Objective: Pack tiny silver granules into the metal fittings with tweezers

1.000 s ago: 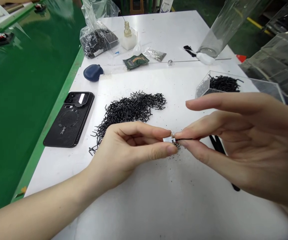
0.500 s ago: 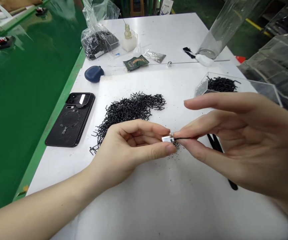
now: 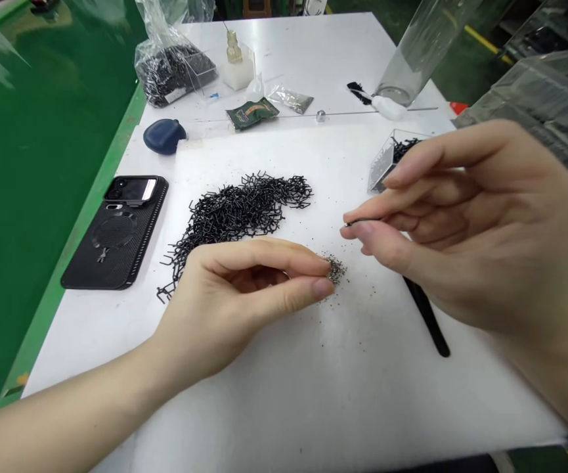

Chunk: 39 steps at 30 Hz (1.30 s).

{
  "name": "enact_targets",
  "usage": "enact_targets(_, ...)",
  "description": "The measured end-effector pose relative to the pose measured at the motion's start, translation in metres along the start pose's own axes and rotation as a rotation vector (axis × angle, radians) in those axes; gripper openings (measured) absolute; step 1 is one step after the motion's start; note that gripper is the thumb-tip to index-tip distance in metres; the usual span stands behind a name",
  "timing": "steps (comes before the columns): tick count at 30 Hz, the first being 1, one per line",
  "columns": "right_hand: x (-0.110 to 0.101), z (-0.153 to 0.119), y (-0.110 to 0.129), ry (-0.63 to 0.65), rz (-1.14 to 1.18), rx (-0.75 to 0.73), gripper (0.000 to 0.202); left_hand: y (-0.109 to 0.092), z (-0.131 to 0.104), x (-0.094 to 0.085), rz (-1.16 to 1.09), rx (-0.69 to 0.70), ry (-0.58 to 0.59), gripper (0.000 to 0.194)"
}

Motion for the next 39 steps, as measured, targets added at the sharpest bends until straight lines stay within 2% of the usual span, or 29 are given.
enact_targets(6, -0.001, 0.001, 0.0, -0.015, -0.06, 0.012, 0.045, 0.001, 0.001, 0.002, 0.053, -0.033, -0.022, 0.036)
enact_targets(10, -0.005, -0.002, 0.0, -0.036, -0.115, -0.013, 0.04, -0.007, -0.002, 0.003, 0.147, 0.088, -0.042, 0.048)
enact_targets(15, -0.006, -0.003, -0.006, -0.022, -0.097, -0.028, 0.039, -0.018, -0.01, 0.011, 0.38, 0.225, 0.033, 0.025)
enact_targets(18, -0.005, -0.002, -0.004, -0.005, -0.089, -0.076, 0.04, -0.025, -0.015, 0.015, 0.515, 0.319, 0.083, 0.023)
enact_targets(23, -0.004, -0.003, -0.005, -0.02, -0.082, -0.065, 0.037, -0.033, -0.024, 0.027, 0.815, 0.544, 0.167, 0.02)
enact_targets(26, -0.004, -0.005, -0.004, -0.024, -0.077, -0.059, 0.037, -0.028, -0.025, 0.026, 0.914, 0.529, 0.16, 0.019)
enact_targets(32, -0.002, -0.002, -0.003, 0.017, -0.072, -0.067, 0.036, -0.017, -0.018, 0.018, 0.799, 0.363, 0.152, 0.014)
enact_targets(34, -0.001, -0.001, -0.003, 0.04, -0.076, -0.062, 0.036, -0.018, -0.018, 0.013, 0.713, 0.345, 0.116, 0.027)
enact_targets(37, -0.001, -0.001, -0.001, 0.047, -0.084, -0.06, 0.033, -0.022, -0.022, 0.003, 0.582, 0.375, 0.008, 0.059)
enact_targets(39, -0.002, -0.002, 0.003, 0.021, -0.096, -0.077, 0.033, -0.023, -0.026, -0.003, 0.548, 0.391, -0.068, 0.057)
Point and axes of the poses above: each hand's wrist, its own z-axis towards the middle knuckle, its own x-axis out of the palm, y = z × x, the point moved 8 cm from there along z, towards the middle knuckle, and after that the axes turned 5 degrees about z, right-handed, at the moved point
